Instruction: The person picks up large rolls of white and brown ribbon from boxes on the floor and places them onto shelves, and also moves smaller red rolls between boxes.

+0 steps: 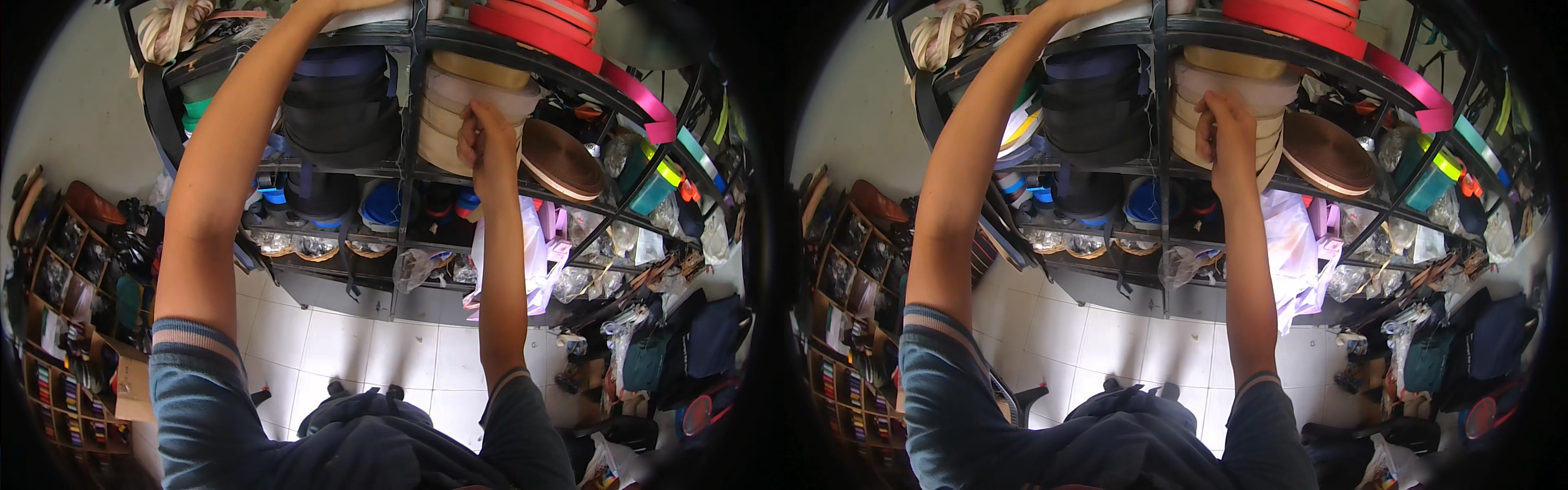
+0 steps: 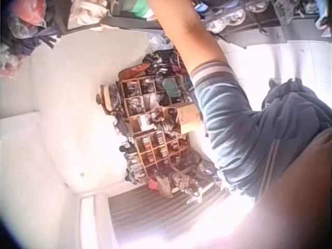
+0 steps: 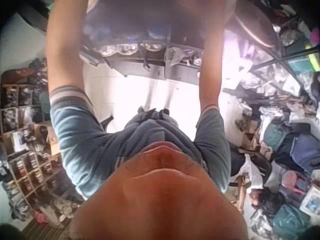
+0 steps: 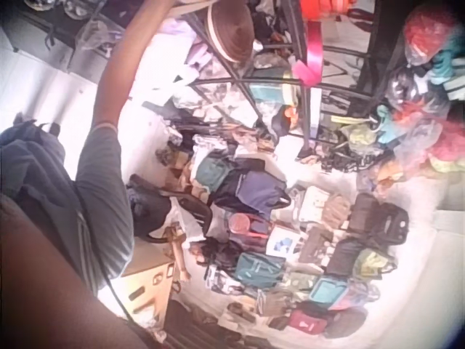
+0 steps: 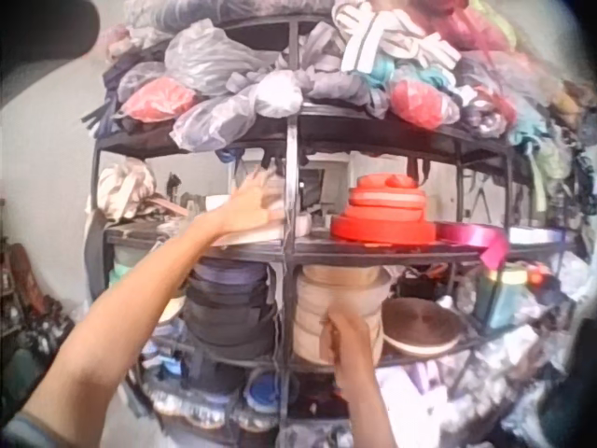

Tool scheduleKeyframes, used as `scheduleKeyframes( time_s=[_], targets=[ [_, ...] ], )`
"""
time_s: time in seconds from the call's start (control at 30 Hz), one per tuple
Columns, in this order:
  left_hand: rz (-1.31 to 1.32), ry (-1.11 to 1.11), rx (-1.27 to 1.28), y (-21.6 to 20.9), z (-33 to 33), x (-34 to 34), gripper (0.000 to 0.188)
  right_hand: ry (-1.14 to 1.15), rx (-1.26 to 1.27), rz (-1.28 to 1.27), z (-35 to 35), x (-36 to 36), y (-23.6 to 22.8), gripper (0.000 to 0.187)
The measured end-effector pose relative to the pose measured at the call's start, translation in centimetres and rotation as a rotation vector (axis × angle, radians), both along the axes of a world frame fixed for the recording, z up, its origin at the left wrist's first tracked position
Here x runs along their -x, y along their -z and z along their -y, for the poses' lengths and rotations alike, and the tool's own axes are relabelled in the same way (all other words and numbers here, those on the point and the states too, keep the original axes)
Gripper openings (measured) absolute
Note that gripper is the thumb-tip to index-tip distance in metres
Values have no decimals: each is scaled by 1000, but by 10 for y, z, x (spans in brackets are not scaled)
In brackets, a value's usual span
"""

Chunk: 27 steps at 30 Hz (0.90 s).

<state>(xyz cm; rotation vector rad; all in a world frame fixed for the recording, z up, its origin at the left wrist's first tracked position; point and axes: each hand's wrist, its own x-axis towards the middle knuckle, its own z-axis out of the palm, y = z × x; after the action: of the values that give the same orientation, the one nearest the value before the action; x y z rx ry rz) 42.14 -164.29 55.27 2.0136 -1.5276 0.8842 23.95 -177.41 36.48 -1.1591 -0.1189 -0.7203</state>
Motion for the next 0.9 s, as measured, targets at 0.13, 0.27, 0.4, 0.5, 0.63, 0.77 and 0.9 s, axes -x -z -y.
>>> scheduleKeyframes(
  time_s=[0.13, 0.27, 0.4, 0.5, 0.63, 0.77, 0.9],
  targets=[
    [106, -29, 360, -9, -30, 31, 28, -63, 46, -50, -15, 13, -2, 22],
    [123, 80, 471, 35, -75, 60, 24, -108, 30, -78, -39, 11, 14, 23],
    [-55, 121, 487, 131, -167, 99, 24, -313, 39, -127, -95, 10, 68, 27],
    [-619, 51, 549, 229, -247, 177, 24, -511, 103, -265, -153, 24, 126, 30],
    [-1128, -294, 968, 359, -362, 292, 15, -870, 32, -461, -261, 54, 184, 32],
    [-1230, -763, 1460, 448, -443, 419, 39, -1064, 114, -596, -363, 85, 226, 21],
    [-1173, -834, 1946, 474, -518, 543, 52, -1380, 263, -648, -465, 116, 247, 16]
  ],
)
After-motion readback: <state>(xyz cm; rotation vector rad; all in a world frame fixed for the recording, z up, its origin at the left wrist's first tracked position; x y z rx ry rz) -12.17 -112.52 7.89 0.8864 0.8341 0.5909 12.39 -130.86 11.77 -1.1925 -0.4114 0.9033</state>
